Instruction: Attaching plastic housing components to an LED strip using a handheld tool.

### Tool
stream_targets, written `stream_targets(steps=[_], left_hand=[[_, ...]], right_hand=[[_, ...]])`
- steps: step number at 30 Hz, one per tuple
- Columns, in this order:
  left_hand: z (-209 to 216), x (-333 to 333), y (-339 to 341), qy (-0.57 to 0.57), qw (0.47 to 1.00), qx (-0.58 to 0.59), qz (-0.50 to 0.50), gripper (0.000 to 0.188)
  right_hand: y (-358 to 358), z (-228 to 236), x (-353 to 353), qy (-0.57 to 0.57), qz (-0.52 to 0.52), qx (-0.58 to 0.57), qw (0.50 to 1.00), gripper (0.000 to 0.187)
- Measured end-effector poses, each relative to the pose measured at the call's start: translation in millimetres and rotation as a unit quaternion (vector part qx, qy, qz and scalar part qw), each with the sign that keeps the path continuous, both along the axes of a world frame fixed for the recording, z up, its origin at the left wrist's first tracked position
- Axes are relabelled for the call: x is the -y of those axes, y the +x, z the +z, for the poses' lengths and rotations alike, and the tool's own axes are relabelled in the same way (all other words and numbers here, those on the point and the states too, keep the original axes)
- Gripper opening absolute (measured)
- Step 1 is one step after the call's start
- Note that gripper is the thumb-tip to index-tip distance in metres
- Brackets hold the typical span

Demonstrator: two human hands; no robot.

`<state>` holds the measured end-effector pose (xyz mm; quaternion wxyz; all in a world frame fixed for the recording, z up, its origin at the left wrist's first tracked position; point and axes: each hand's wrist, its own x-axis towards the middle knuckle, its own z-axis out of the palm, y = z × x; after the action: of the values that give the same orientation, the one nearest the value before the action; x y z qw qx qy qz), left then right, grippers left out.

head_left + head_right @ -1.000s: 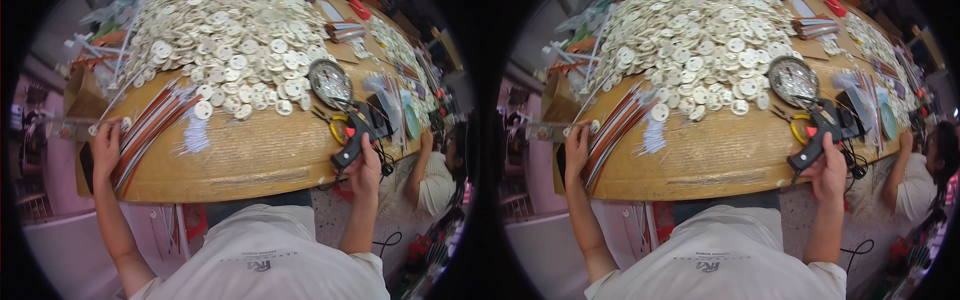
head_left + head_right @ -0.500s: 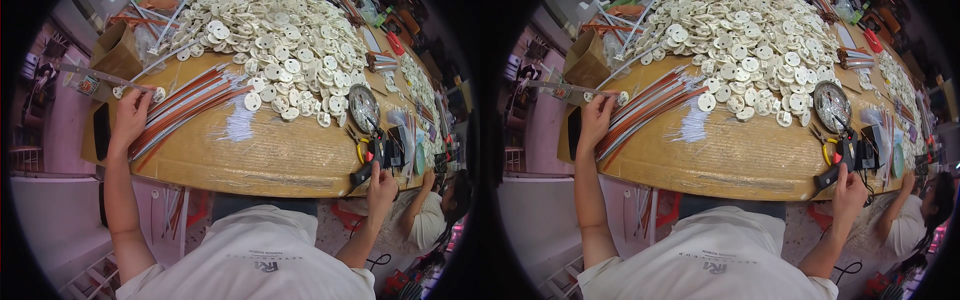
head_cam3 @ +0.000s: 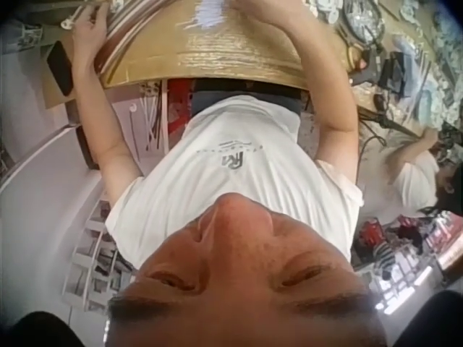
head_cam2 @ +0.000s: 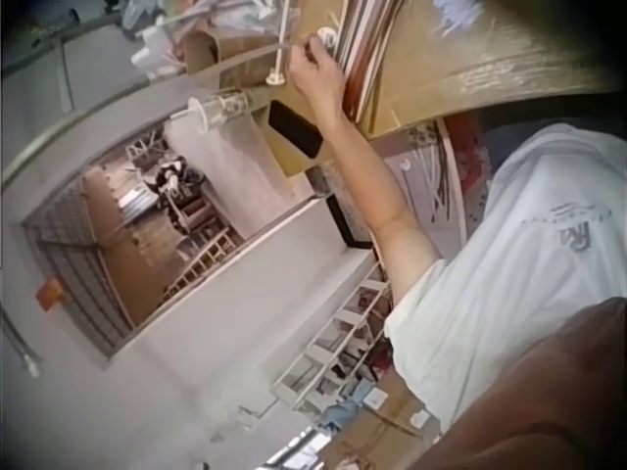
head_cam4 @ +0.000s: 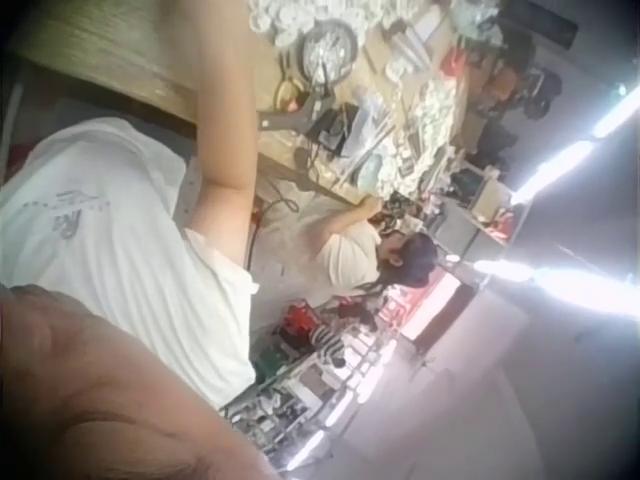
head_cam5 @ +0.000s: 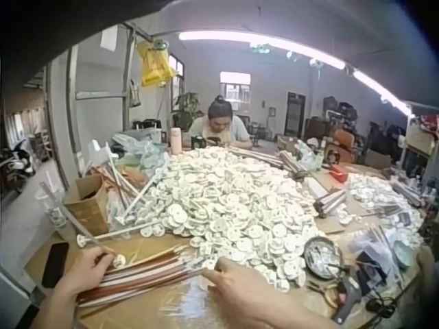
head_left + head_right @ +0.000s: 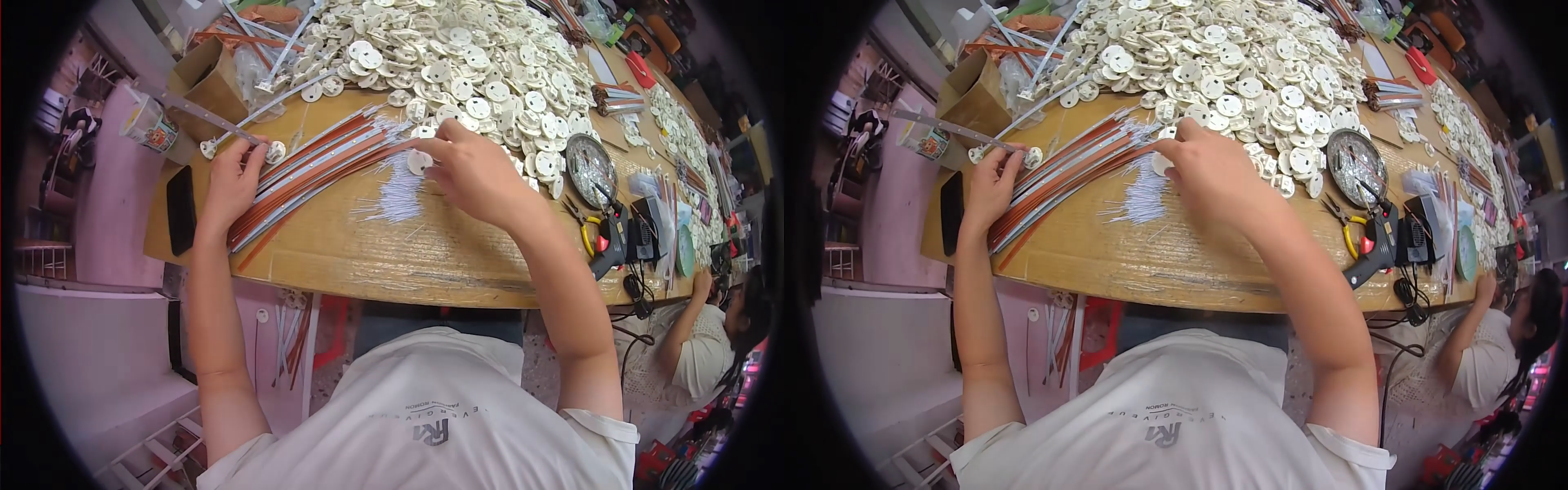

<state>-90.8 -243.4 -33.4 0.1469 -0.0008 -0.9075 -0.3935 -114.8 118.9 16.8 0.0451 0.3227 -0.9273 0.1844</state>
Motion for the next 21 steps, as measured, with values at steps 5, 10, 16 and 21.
stream_targets(steps=[5,10,16,21], left_hand=[[2,-3,3,0.013,1.000,0.001,0.012,0.025],[3,-4,6,0.014,1.000,0.000,0.022,0.024],[2,-1,4,0.002,0.999,-0.032,0.009,0.023],[8,-6,7,-0.044,0.998,-0.046,0.012,0.020]], right_hand=[[-17,-10,14,0.072,0.015,0.034,0.997,0.026],[-16,-2,13,0.036,0.036,0.025,0.998,0.015],[-32,18,45,-0.145,0.078,0.052,0.985,0.020],[-74,-5,118,-0.123,0.194,-0.025,0.973,0.017]])
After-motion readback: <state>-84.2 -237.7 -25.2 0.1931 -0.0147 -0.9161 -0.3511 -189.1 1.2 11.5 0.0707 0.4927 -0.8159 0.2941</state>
